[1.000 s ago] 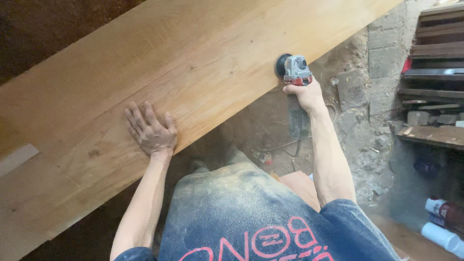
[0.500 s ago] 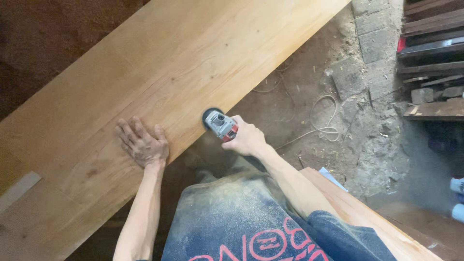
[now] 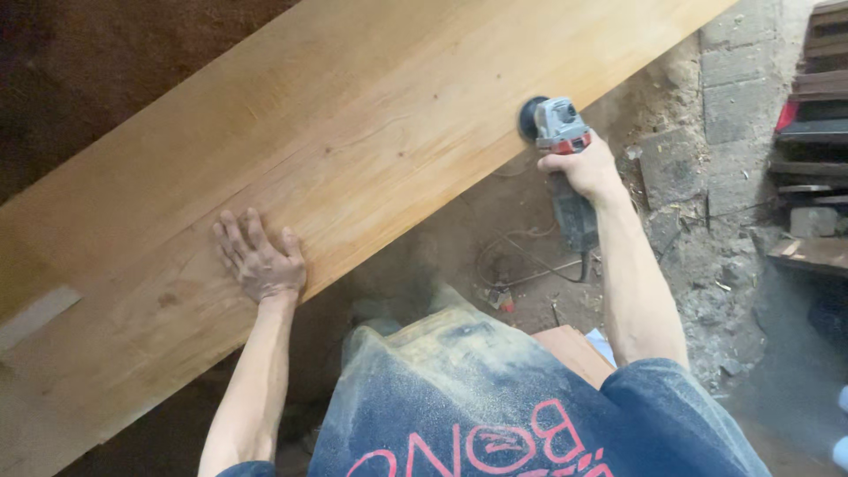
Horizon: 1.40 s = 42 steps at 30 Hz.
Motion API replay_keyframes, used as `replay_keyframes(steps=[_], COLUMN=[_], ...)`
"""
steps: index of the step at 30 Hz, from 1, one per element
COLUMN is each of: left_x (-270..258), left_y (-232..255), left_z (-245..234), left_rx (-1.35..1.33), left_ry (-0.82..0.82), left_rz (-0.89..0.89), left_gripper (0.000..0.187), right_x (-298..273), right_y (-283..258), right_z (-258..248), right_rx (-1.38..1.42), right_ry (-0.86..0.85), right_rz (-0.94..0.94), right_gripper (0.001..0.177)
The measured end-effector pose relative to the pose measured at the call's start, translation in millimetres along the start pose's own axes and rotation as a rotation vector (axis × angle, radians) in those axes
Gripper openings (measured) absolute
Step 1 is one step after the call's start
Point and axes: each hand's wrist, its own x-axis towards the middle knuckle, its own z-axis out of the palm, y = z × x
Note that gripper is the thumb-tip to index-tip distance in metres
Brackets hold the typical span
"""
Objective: The person uses an orbital sander to smooth the surface of a large wooden plank. They move the sander back and forth along the length of the plank while holding it steady with the other hand.
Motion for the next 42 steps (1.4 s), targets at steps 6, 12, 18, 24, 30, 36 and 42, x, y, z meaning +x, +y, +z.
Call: replay_keyframes(steps=[6,12,18,24,30,36,42], left_x=[-0.1,-2.7,-23.9,-41.7,-41.5,-39.7,-38.1], left_y=[-3.6,-7.9,-56.4,-121.6,-118.8,-116.8,-109.3], left_z=[3.3,10.3,-1.2,-27.5,-39.6,-39.5,-35.6], left_rx=[-0.017,-0.057,-0.272,-0.119,-0.088,-0.068,-0.032], left_ry=[0.015,0.014,-0.025,-0.01,-0.055,-0.096,-0.078], left_rz=[-0.016,-0.048,-0.129,-0.092,-0.067,-0.073,-0.093], left_gripper=[0.059,0.056,0.052,0.055,0.066,0.07,0.066], right_x=[-19.2,-113.6,-205.3,-266.5,-260.3,-224.6,-208.8], right_y=[-29.5,-88.6,-142.3,-155.1,-117.4,-55.9,-57.3], right_z=[44.6,171.7,265.9,319.3,301.4,238.9,232.7], right_rx=[-0.088,-0.38,-0.533,-0.617,-0.567,-0.177,-0.088], right_ry=[-0.04,-0.172,-0.338,-0.45,-0.364,-0.083,-0.064], right_rz=[-0.072,-0.075,-0.107,-0.107,-0.094,-0.075,-0.017], right_gripper=[0.06,0.079,0.083,0.085,0.087,0.064,0.061])
